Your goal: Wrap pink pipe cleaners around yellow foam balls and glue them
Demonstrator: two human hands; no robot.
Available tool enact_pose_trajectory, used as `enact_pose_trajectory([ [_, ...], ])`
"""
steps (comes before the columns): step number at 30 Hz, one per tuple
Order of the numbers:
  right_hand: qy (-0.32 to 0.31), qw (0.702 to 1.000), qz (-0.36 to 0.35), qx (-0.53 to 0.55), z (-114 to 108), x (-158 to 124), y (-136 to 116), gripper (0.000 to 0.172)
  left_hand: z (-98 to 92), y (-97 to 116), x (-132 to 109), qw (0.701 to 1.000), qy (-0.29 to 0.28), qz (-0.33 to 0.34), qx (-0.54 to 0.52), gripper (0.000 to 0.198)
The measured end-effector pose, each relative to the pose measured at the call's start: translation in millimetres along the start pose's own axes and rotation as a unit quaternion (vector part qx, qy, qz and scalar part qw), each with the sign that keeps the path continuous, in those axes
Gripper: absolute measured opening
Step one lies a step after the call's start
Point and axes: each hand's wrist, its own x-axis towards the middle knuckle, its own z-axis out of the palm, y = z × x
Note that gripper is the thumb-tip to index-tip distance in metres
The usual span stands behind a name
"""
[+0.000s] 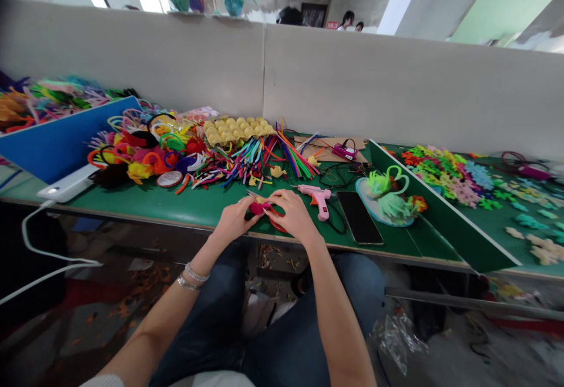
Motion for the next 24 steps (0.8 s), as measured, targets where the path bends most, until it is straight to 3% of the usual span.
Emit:
enact_pose_trajectory([
  [24,-0.029,0.998,0.025,0.046,-4.7,-2.5,0.8,0.023,-0.2,1.4,1.3,0.999,-0.002,-0.017,0.030,0.034],
])
